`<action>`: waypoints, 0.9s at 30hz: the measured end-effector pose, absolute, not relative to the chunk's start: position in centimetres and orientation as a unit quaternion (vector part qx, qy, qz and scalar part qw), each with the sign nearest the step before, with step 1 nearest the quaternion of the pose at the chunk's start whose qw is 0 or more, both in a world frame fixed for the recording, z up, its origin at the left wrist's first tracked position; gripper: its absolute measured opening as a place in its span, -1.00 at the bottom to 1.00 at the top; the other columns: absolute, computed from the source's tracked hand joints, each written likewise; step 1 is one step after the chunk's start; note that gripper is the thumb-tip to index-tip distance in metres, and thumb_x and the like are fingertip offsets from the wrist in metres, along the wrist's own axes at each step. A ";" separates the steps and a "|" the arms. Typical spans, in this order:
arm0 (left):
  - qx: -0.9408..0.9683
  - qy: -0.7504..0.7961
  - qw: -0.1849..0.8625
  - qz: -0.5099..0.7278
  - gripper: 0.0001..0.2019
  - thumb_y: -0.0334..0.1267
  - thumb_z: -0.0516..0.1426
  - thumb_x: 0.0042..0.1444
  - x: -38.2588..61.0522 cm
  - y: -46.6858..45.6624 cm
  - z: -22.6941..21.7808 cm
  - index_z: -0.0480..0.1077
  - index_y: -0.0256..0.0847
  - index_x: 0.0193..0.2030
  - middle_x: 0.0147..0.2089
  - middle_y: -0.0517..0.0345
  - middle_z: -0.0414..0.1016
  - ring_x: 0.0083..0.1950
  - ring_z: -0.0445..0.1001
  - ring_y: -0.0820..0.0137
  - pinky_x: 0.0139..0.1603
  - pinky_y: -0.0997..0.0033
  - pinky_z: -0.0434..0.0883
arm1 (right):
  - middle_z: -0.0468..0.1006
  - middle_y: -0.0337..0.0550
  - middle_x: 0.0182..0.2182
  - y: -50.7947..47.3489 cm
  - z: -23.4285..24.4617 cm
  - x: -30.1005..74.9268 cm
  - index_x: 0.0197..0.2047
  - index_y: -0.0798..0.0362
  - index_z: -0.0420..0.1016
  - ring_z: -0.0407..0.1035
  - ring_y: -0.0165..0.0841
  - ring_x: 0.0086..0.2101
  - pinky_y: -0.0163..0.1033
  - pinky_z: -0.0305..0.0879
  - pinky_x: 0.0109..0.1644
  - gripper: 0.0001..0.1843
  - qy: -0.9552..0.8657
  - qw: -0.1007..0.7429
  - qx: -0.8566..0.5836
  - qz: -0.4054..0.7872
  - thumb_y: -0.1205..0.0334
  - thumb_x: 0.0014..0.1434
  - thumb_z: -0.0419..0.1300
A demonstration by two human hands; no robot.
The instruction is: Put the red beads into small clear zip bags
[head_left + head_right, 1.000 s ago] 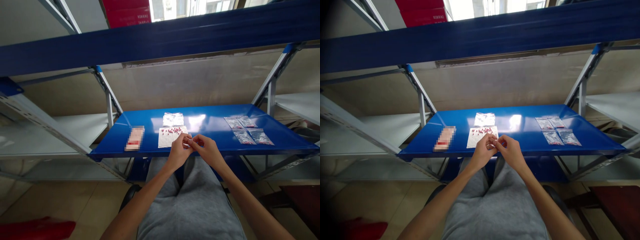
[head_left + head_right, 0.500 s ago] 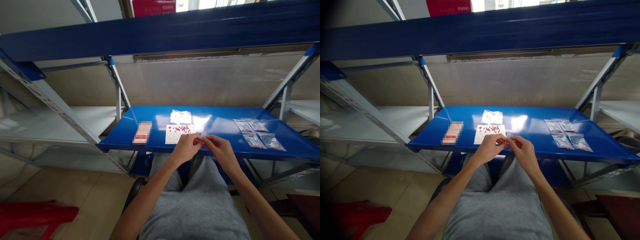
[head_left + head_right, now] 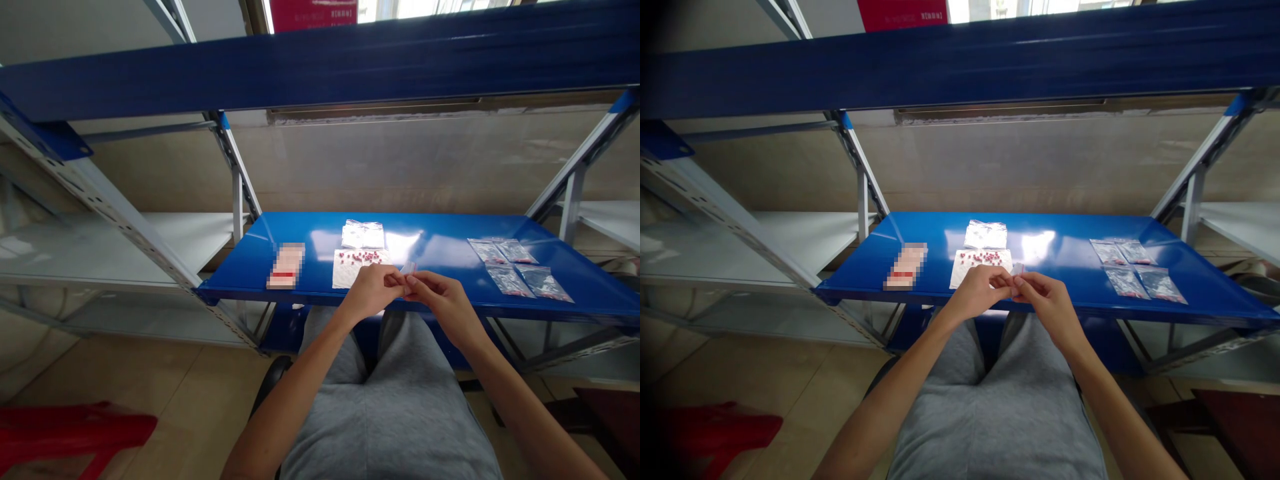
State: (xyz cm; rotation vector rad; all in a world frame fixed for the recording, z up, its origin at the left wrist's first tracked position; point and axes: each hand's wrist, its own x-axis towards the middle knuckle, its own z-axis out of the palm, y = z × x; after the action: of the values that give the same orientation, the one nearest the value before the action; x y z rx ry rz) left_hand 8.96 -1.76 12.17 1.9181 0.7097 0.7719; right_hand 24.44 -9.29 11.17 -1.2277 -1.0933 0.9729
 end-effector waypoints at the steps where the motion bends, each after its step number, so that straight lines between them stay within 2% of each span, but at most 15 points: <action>1: 0.778 0.282 0.471 0.306 -0.95 -0.33 0.27 0.11 9.0 -1.4 12.1 0.55 -0.26 -0.34 -0.38 0.12 0.61 -0.32 0.56 0.38 -0.24 0.43 0.44 | 0.69 -0.09 -0.32 -9.3 11.2 24.5 -0.23 0.07 0.68 0.57 -0.22 -0.27 -0.13 0.55 -0.09 -0.54 -0.464 0.576 -0.525 0.422 -0.16 0.02 0.45; 3: 0.775 0.268 0.492 0.293 -0.91 -0.30 0.30 0.08 9.1 -0.9 11.9 0.52 -0.26 -0.35 -0.41 0.16 0.57 -0.35 0.51 0.42 -0.27 0.45 0.41 | 0.70 -0.08 -0.30 -9.3 11.1 24.7 -0.22 0.07 0.69 0.57 -0.23 -0.27 -0.15 0.55 -0.09 -0.54 -0.459 0.567 -0.529 0.434 -0.15 0.00 0.46; 7: 0.755 0.254 0.522 0.306 -0.86 -0.22 0.27 0.14 9.1 -0.9 10.9 0.47 -0.25 -0.34 -0.40 0.18 0.51 -0.35 0.44 0.44 -0.28 0.46 0.36 | 0.71 -0.06 -0.25 -9.2 10.8 24.9 -0.19 0.07 0.70 0.58 -0.20 -0.22 -0.12 0.55 -0.05 -0.53 -0.450 0.561 -0.523 0.456 -0.15 0.01 0.46; 13: 0.685 0.317 0.497 0.427 -0.84 -0.20 0.17 0.25 9.0 -3.0 7.6 0.39 -0.22 -0.29 -0.32 0.18 0.47 -0.29 0.42 0.44 -0.30 0.49 0.32 | 0.70 -0.09 -0.30 -7.6 10.4 24.9 -0.29 0.06 0.67 0.58 -0.18 -0.26 -0.10 0.57 -0.09 -0.63 -0.522 0.489 -0.539 0.444 -0.09 0.05 0.40; 18: 0.701 0.330 0.437 0.456 -0.81 -0.13 0.13 0.30 9.0 -3.9 6.0 0.38 -0.21 -0.25 -0.32 0.19 0.47 -0.37 0.39 0.47 -0.36 0.47 0.28 | 0.68 -0.13 -0.40 -7.2 10.5 24.4 -0.31 0.04 0.60 0.58 -0.20 -0.35 -0.18 0.52 -0.27 -0.74 -0.586 0.423 -0.613 0.319 0.03 0.16 0.23; 22: 0.722 0.327 0.403 0.457 -0.80 -0.13 0.12 0.31 8.8 -4.0 5.9 0.36 -0.21 -0.27 -0.34 0.20 0.47 -0.38 0.38 0.46 -0.33 0.44 0.31 | 0.64 -0.14 -0.48 -8.4 11.2 24.1 -0.38 0.05 0.54 0.53 -0.26 -0.43 -0.24 0.34 -0.32 -0.74 -0.650 0.363 -0.643 0.179 0.11 0.23 0.12; 27: 0.729 0.324 0.397 0.453 -0.78 -0.12 0.11 0.32 8.7 -4.7 6.8 0.36 -0.20 -0.28 -0.34 0.19 0.46 -0.34 0.40 0.44 -0.28 0.42 0.33 | 0.51 -0.21 -0.58 -9.5 12.1 24.1 -0.46 0.03 0.40 0.37 -0.36 -0.53 -0.26 0.14 -0.37 -0.71 -0.685 0.327 -0.640 0.116 0.15 0.27 0.06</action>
State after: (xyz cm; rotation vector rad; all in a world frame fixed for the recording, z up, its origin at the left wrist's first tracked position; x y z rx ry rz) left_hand 8.68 -4.72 6.79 1.8469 0.8212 1.1476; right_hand 24.06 -9.53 12.09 -1.6771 -1.7954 0.3030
